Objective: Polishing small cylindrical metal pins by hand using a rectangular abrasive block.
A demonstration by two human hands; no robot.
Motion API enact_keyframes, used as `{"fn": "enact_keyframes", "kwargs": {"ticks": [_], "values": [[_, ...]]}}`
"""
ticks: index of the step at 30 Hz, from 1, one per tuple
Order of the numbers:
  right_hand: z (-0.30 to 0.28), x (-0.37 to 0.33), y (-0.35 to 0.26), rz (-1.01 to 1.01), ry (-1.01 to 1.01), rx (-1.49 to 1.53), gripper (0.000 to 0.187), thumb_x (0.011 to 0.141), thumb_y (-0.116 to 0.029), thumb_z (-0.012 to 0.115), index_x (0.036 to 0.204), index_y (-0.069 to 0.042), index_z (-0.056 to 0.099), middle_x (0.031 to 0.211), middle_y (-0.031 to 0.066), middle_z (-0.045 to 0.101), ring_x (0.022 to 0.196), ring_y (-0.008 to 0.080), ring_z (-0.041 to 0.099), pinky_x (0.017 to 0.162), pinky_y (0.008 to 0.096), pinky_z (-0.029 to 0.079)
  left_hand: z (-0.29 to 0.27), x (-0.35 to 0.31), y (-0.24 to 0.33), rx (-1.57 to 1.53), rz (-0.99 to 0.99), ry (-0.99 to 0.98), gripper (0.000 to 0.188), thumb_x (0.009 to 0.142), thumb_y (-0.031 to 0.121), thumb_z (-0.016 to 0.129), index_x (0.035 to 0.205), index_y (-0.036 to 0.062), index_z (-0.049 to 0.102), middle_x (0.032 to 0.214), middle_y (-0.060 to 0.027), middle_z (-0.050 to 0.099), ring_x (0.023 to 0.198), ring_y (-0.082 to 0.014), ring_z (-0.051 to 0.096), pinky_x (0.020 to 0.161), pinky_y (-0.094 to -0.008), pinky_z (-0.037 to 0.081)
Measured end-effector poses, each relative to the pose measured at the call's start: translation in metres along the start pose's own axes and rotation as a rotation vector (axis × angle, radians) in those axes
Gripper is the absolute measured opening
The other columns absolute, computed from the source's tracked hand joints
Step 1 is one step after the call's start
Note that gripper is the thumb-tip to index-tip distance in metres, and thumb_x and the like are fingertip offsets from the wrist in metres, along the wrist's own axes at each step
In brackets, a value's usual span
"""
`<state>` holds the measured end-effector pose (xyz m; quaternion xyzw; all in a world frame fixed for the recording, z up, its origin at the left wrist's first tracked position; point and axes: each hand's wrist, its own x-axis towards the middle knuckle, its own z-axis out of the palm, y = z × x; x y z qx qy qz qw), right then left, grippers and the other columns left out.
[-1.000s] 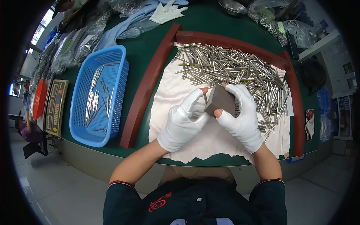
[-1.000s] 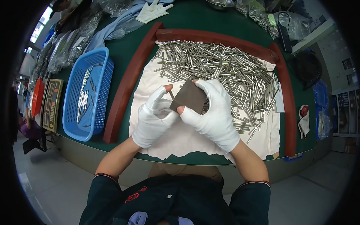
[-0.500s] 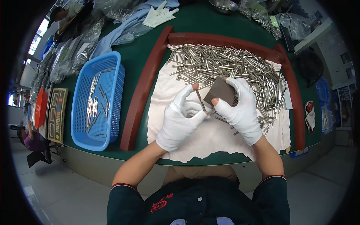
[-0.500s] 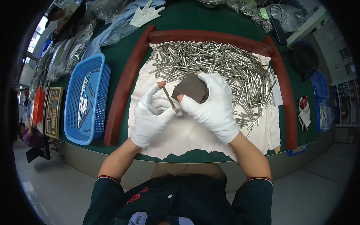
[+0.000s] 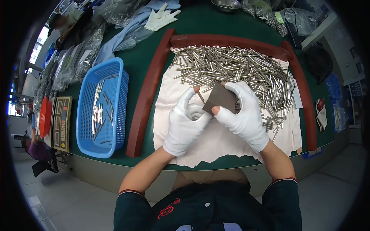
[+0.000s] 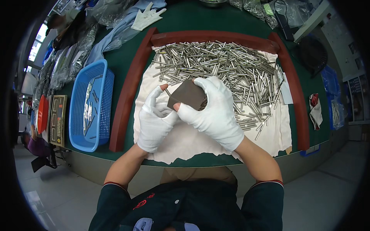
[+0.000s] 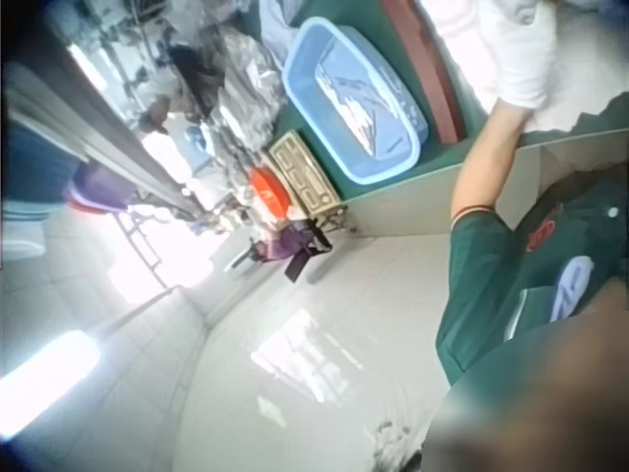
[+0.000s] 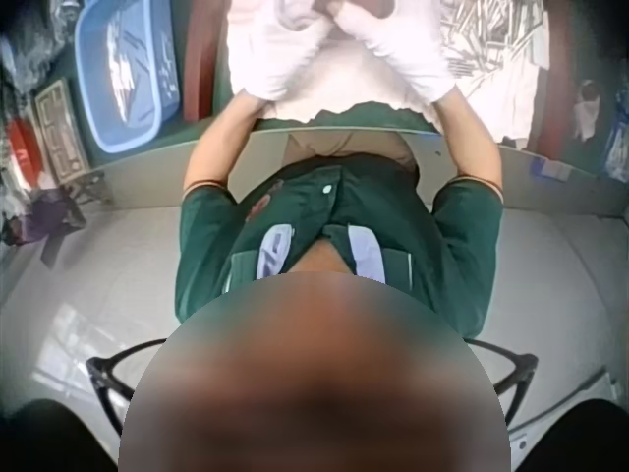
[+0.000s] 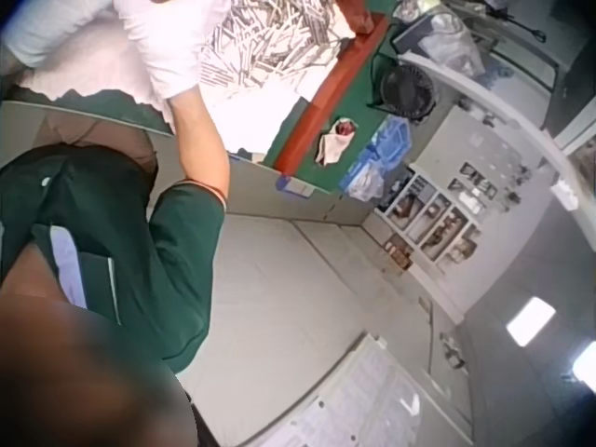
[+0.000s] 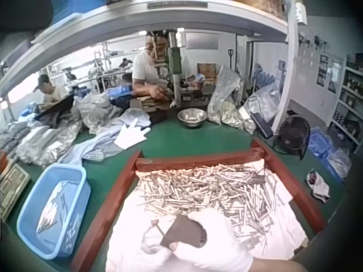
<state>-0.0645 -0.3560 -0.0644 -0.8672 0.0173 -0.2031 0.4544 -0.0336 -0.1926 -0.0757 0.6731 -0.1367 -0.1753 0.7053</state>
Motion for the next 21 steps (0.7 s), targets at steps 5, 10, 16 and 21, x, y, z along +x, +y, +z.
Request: {"fn": "enact_keyframes", "kwargs": {"ticks": [5,10,16,21], "values": [[0.003,0.004,0.009,0.036,0.046,-0.152,0.056,0.06,-0.038,0.077,0.095,0.002,0.061,0.085,0.0128,0.057,0.081,0.0281,0.058,0.069,0.0373,0.047,0.004,0.001,-0.006,0.041,0.134,0.052,0.062,0.079,-0.008,0.06,0.134,-0.0045,0.032,0.087,-0.0102,0.065,0.076,-0.0092,0.062,0.068,-0.021,0.05],[0.004,0.001,-0.001,-0.007,0.009,-0.062,0.055,0.059,-0.038,0.077,0.093,0.002,0.062,0.086,0.014,0.058,0.082,0.0289,0.058,0.071,0.0372,0.047,0.001,-0.002,-0.004,0.166,0.105,0.031,0.062,0.079,-0.008,0.061,0.134,-0.0053,0.031,0.087,-0.0112,0.065,0.076,-0.0107,0.063,0.07,-0.022,0.051],[-0.003,0.009,0.011,0.094,0.056,-0.166,0.059,0.061,-0.042,0.075,0.097,0.004,0.063,0.091,0.0153,0.06,0.084,0.0281,0.06,0.074,0.0369,0.048,0.002,0.002,0.009,-0.178,-0.14,0.021,0.069,0.08,-0.007,0.061,0.136,-0.0065,0.021,0.085,-0.0154,0.065,0.079,-0.0185,0.066,0.072,-0.027,0.055],[-0.003,0.01,0.011,0.119,0.051,-0.131,0.06,0.061,-0.043,0.075,0.097,0.004,0.063,0.093,0.0157,0.06,0.086,0.0285,0.06,0.075,0.0365,0.048,-0.001,0.004,0.009,-0.192,-0.195,0.013,0.069,0.08,-0.008,0.061,0.136,-0.0065,0.021,0.084,-0.015,0.065,0.078,-0.0186,0.067,0.073,-0.0271,0.055]]}}
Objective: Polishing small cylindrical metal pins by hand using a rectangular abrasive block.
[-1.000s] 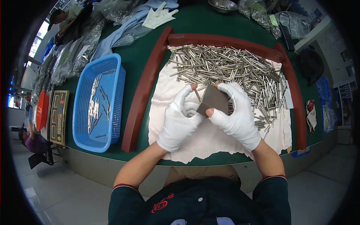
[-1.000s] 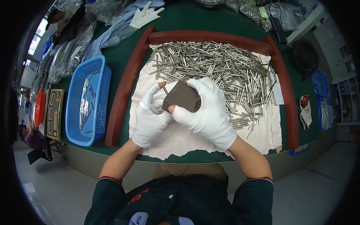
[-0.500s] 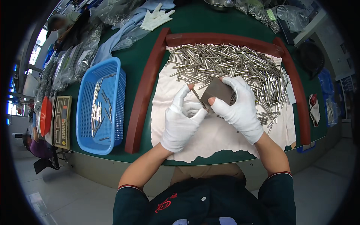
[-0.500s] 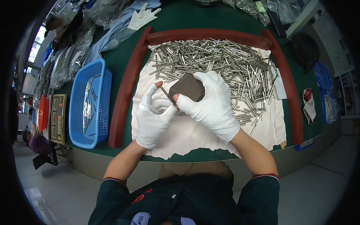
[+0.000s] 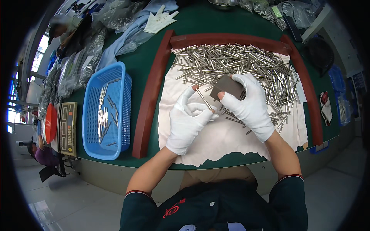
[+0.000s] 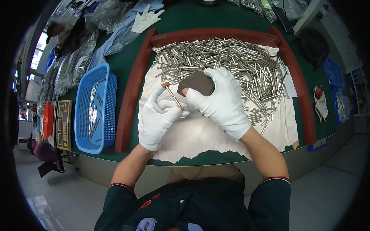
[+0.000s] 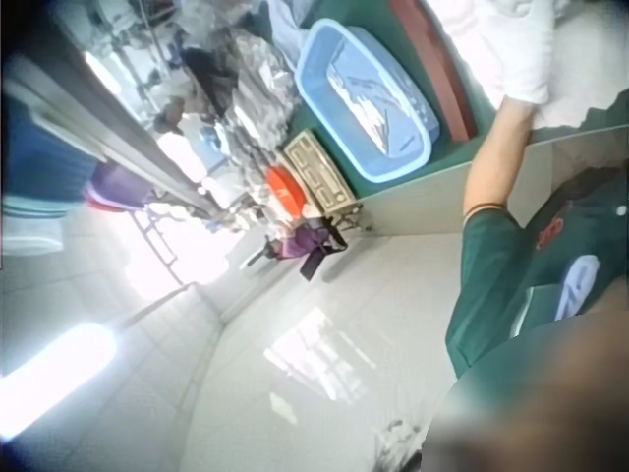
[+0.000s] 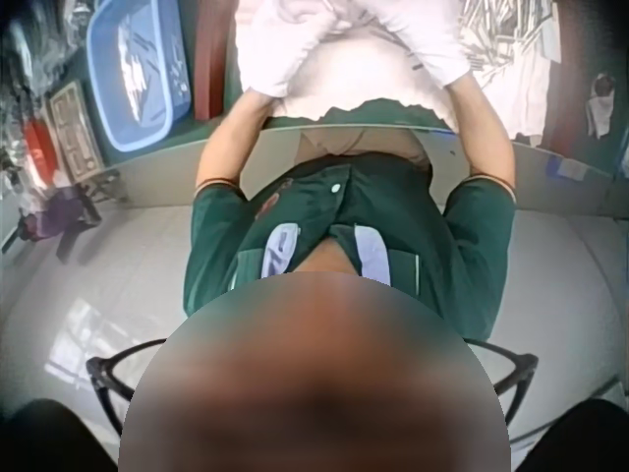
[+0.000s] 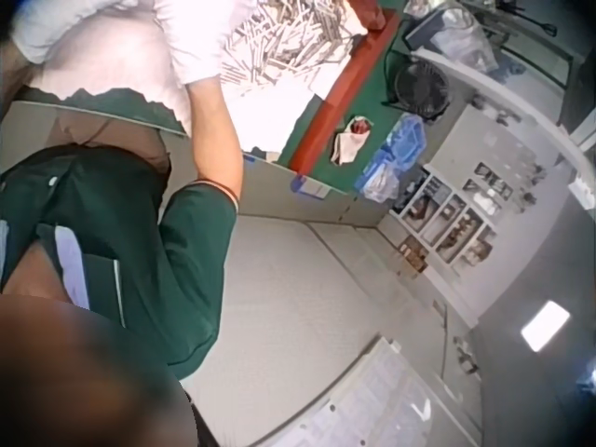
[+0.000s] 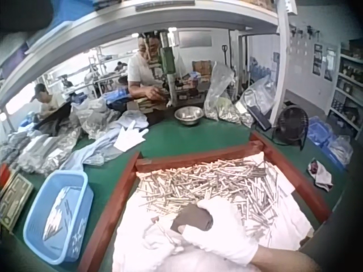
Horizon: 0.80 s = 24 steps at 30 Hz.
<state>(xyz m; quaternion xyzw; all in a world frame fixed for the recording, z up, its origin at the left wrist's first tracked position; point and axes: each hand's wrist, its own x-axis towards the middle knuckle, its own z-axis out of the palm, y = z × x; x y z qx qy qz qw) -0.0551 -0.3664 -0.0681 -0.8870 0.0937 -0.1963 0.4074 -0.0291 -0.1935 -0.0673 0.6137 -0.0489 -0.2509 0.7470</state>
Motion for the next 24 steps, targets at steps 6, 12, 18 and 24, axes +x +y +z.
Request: {"fn": "enact_keyframes", "kwargs": {"ticks": [6,12,18,24], "values": [[0.001,-0.001,-0.002,0.001,-0.015,0.009,0.06,0.061,-0.042,0.075,0.097,0.004,0.062,0.092,0.0153,0.06,0.085,0.0287,0.06,0.075,0.0361,0.048,0.0,-0.001,0.001,0.0,-0.011,-0.003,0.069,0.08,-0.008,0.062,0.136,-0.0052,0.023,0.085,-0.0143,0.065,0.078,-0.0178,0.066,0.072,-0.0269,0.055],[0.005,-0.008,-0.011,-0.052,-0.097,0.135,0.055,0.062,-0.04,0.076,0.095,0.003,0.062,0.089,0.0148,0.059,0.083,0.0285,0.059,0.074,0.0364,0.047,0.0,-0.002,-0.001,0.276,0.1,0.031,0.066,0.079,-0.007,0.063,0.135,-0.0038,0.029,0.087,-0.0121,0.065,0.076,-0.0129,0.064,0.07,-0.0233,0.052],[0.003,-0.009,-0.007,-0.165,-0.023,0.149,0.056,0.061,-0.038,0.077,0.097,0.002,0.062,0.089,0.0146,0.058,0.083,0.0296,0.058,0.073,0.0371,0.047,0.005,-0.008,-0.007,0.366,0.299,0.059,0.067,0.078,-0.006,0.064,0.136,-0.0017,0.03,0.085,-0.0089,0.066,0.076,-0.0097,0.063,0.065,-0.0212,0.051],[0.006,-0.006,-0.006,-0.115,0.021,0.041,0.054,0.061,-0.035,0.077,0.094,0.003,0.06,0.086,0.0145,0.057,0.081,0.0292,0.057,0.072,0.0377,0.047,0.002,-0.011,-0.012,0.546,0.596,0.076,0.066,0.078,-0.006,0.064,0.136,-0.0006,0.031,0.087,-0.0075,0.067,0.08,-0.0092,0.063,0.068,-0.0211,0.05]]}}
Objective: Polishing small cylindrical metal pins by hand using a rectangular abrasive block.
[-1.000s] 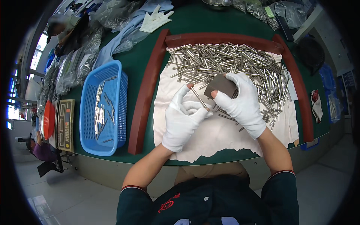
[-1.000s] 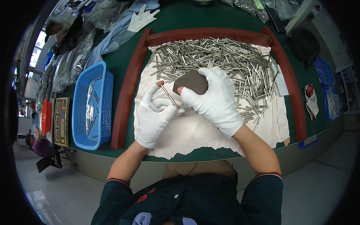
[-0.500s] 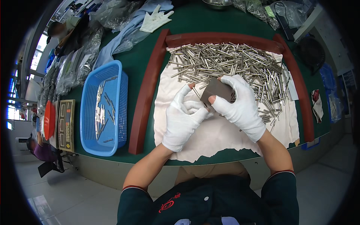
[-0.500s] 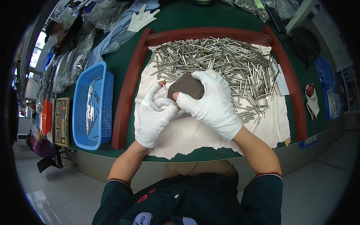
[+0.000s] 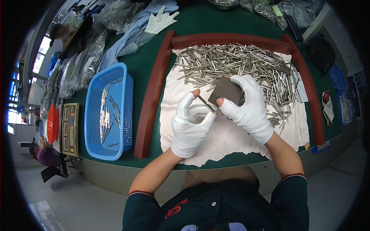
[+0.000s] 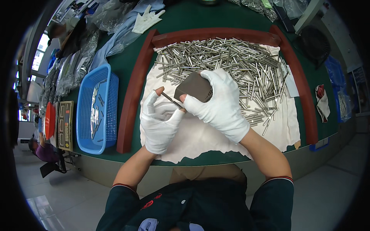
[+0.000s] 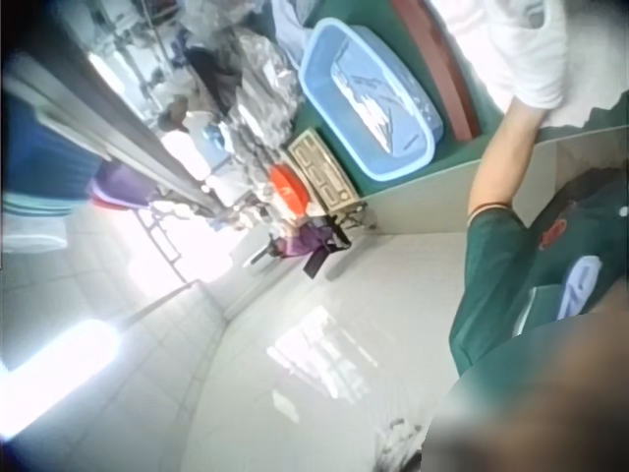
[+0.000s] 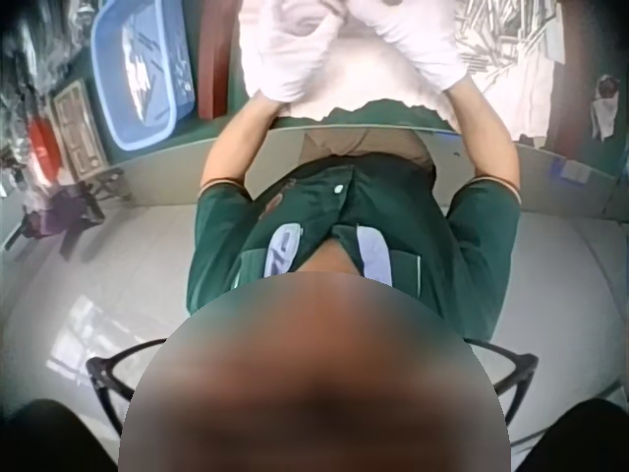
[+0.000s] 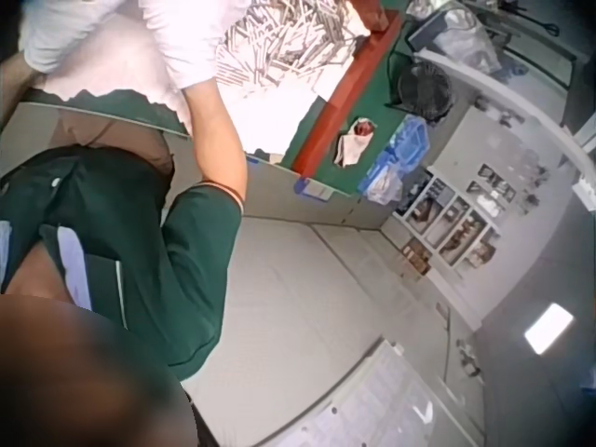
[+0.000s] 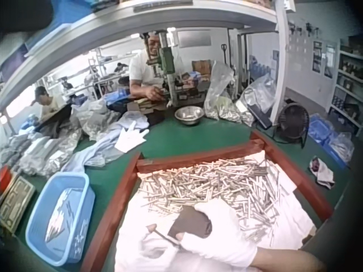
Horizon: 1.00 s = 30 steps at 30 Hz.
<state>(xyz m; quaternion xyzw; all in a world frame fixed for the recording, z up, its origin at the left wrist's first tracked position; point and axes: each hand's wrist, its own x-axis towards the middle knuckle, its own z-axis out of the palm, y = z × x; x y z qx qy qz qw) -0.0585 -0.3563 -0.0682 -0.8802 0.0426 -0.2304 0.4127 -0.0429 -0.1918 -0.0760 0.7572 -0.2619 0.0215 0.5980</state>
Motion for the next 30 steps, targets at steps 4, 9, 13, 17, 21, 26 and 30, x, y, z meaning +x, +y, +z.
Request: {"fn": "enact_keyframes", "kwargs": {"ticks": [4,9,13,17,21,26,30], "values": [[-0.003,-0.005,-0.006,-0.194,-0.022,0.143,0.055,0.059,-0.033,0.078,0.097,0.002,0.059,0.087,0.014,0.057,0.082,0.0291,0.057,0.072,0.0377,0.047,0.001,0.0,-0.004,-0.181,-0.06,-0.011,0.066,0.079,-0.008,0.063,0.136,-0.0006,0.03,0.092,-0.0086,0.066,0.085,-0.0116,0.063,0.077,-0.0243,0.05],[-0.007,0.001,0.001,-0.045,0.018,0.083,0.054,0.059,-0.033,0.078,0.095,0.002,0.06,0.087,0.0141,0.057,0.08,0.0283,0.057,0.071,0.0376,0.047,0.0,-0.001,0.0,-0.457,-0.203,-0.013,0.066,0.08,-0.008,0.063,0.135,-0.0005,0.028,0.09,-0.0085,0.066,0.084,-0.0128,0.063,0.076,-0.0242,0.051],[-0.007,-0.003,-0.005,-0.184,-0.021,0.165,0.055,0.058,-0.032,0.078,0.096,0.002,0.059,0.087,0.0138,0.056,0.082,0.0281,0.056,0.071,0.0378,0.046,-0.002,0.001,0.001,-0.294,-0.252,-0.071,0.067,0.08,-0.008,0.063,0.136,0.0003,0.026,0.088,-0.0094,0.065,0.084,-0.0132,0.063,0.076,-0.0249,0.051],[-0.009,0.002,0.001,-0.056,0.039,0.021,0.054,0.058,-0.032,0.078,0.096,0.003,0.059,0.089,0.0138,0.056,0.083,0.0284,0.056,0.071,0.0379,0.046,-0.003,-0.001,-0.004,-0.392,-0.19,-0.088,0.069,0.079,-0.009,0.063,0.136,0.0013,0.027,0.091,-0.0115,0.065,0.086,-0.015,0.064,0.076,-0.0254,0.051],[-0.011,-0.006,-0.009,-0.218,-0.081,0.09,0.058,0.06,-0.031,0.075,0.103,0.004,0.057,0.093,0.0146,0.055,0.085,0.0274,0.055,0.077,0.0359,0.045,-0.003,0.006,0.007,-0.12,-0.12,-0.078,0.068,0.079,-0.01,0.062,0.136,0.0013,0.026,0.093,-0.0134,0.065,0.088,-0.018,0.064,0.078,-0.0271,0.051],[-0.008,0.002,0.006,-0.088,0.03,-0.06,0.057,0.058,-0.038,0.077,0.095,0.003,0.061,0.087,0.0152,0.058,0.081,0.0301,0.057,0.072,0.039,0.046,-0.002,0.008,0.009,-0.442,-0.381,-0.085,0.068,0.08,-0.011,0.059,0.135,-0.002,0.022,0.092,-0.0166,0.064,0.085,-0.021,0.066,0.079,-0.0294,0.054],[-0.01,0.003,0.004,-0.033,0.042,0.006,0.057,0.059,-0.039,0.077,0.093,0.003,0.062,0.087,0.015,0.058,0.083,0.0297,0.058,0.074,0.0384,0.046,-0.004,0.011,0.008,-0.465,-0.425,-0.114,0.069,0.08,-0.01,0.06,0.136,-0.0022,0.02,0.091,-0.0171,0.064,0.085,-0.022,0.066,0.079,-0.0308,0.055]]}}
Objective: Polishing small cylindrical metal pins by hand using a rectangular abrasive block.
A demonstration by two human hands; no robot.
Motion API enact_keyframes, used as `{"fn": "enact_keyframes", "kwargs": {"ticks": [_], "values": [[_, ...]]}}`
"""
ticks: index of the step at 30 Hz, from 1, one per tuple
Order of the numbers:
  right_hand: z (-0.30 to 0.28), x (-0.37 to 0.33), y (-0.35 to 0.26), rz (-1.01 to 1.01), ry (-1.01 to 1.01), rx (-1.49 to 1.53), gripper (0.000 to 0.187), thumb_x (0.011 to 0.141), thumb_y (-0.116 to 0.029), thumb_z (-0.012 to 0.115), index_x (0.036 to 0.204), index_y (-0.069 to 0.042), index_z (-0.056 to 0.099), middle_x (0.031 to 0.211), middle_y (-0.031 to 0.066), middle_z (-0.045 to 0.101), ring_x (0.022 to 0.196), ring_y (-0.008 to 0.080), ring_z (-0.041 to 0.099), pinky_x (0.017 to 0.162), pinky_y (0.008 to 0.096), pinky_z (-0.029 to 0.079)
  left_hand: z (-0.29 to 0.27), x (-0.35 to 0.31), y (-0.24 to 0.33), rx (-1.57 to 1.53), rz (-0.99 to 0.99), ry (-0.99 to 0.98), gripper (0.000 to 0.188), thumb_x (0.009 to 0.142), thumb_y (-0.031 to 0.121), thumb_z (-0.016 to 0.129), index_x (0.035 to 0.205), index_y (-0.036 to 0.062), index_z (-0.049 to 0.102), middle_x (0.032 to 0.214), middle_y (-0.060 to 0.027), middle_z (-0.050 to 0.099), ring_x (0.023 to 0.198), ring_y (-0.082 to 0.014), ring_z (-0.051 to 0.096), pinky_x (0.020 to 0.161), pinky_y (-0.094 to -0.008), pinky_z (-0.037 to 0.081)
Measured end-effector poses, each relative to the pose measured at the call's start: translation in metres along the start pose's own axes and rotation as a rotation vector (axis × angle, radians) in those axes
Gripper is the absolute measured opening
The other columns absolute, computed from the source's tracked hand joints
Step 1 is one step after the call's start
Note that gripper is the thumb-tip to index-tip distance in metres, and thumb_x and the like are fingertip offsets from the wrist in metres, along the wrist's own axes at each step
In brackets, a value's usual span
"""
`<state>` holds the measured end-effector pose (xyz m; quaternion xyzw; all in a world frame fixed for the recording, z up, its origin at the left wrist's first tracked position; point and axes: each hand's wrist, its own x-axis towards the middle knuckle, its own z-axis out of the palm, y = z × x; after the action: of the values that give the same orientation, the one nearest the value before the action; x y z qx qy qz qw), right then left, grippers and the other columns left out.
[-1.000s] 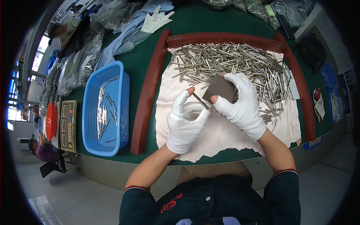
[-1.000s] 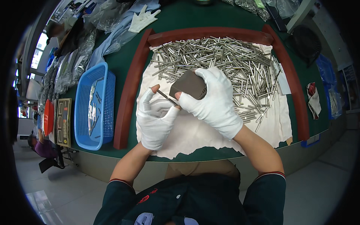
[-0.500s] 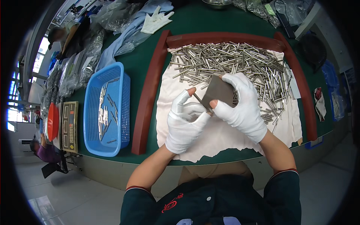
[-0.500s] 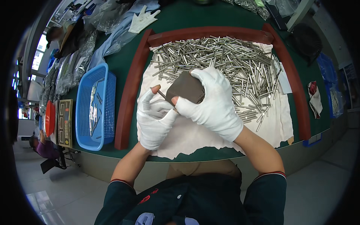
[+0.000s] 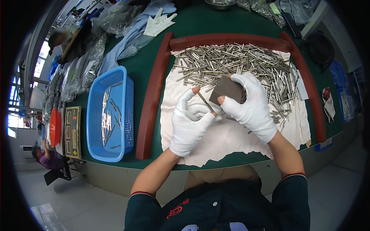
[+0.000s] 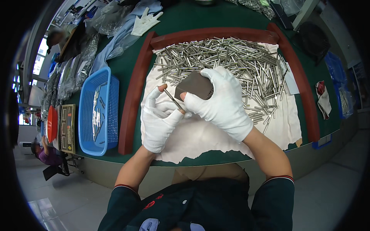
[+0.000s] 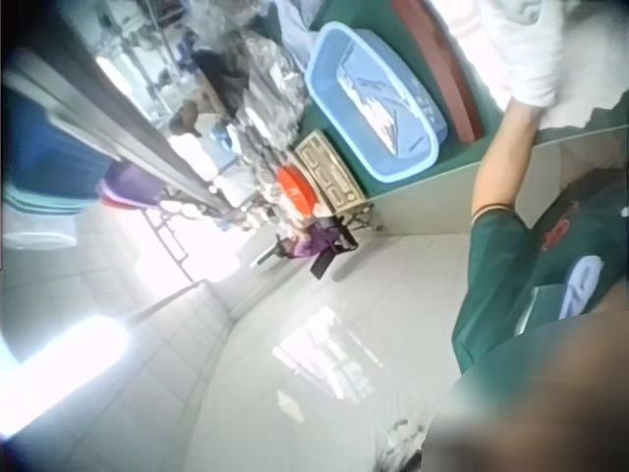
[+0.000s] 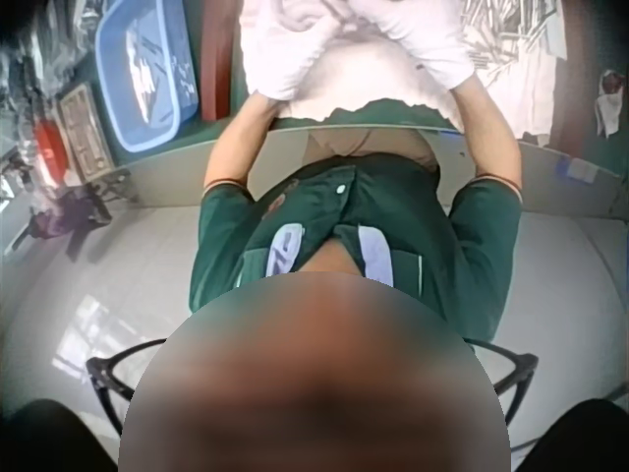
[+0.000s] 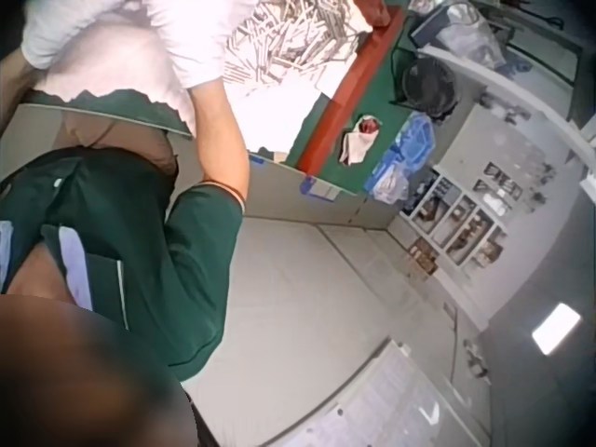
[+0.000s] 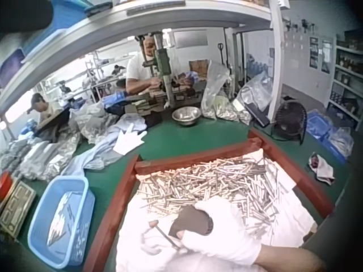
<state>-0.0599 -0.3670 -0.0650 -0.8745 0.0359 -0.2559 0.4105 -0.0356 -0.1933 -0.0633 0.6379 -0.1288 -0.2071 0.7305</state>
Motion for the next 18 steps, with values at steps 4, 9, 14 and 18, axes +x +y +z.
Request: {"fn": "enact_keyframes", "kwargs": {"ticks": [4,9,14,18], "values": [[-0.004,-0.003,-0.009,0.007,-0.126,0.038,0.055,0.06,-0.035,0.076,0.096,0.004,0.061,0.09,0.0147,0.057,0.086,0.0283,0.057,0.077,0.0361,0.046,-0.001,0.001,0.0,0.104,-0.02,0.018,0.065,0.08,-0.009,0.059,0.135,-0.0013,0.025,0.091,-0.0143,0.064,0.082,-0.0181,0.066,0.076,-0.0268,0.053],[-0.007,0.002,-0.008,0.064,-0.158,-0.043,0.059,0.06,-0.042,0.073,0.096,0.003,0.063,0.088,0.0154,0.058,0.088,0.0296,0.057,0.077,0.038,0.046,-0.005,0.001,-0.016,0.134,0.095,-0.018,0.065,0.079,-0.009,0.059,0.138,0.0,0.031,0.088,-0.009,0.062,0.079,-0.0126,0.064,0.072,-0.0227,0.051],[-0.014,0.004,-0.013,0.042,-0.218,0.07,0.057,0.059,-0.041,0.073,0.093,0.003,0.063,0.089,0.0154,0.058,0.087,0.0295,0.057,0.077,0.0378,0.046,-0.003,0.002,-0.015,0.1,0.045,-0.019,0.064,0.079,-0.01,0.057,0.138,0.0009,0.032,0.088,-0.0082,0.062,0.078,-0.012,0.063,0.071,-0.0226,0.051],[-0.017,0.006,-0.015,0.09,-0.258,-0.108,0.056,0.059,-0.03,0.073,0.099,0.006,0.059,0.094,0.0146,0.055,0.091,0.0269,0.054,0.082,0.0343,0.043,-0.005,0.002,-0.016,0.159,0.087,-0.057,0.063,0.08,-0.011,0.056,0.138,0.0019,0.034,0.087,-0.0077,0.062,0.078,-0.011,0.063,0.071,-0.0226,0.05]]}}
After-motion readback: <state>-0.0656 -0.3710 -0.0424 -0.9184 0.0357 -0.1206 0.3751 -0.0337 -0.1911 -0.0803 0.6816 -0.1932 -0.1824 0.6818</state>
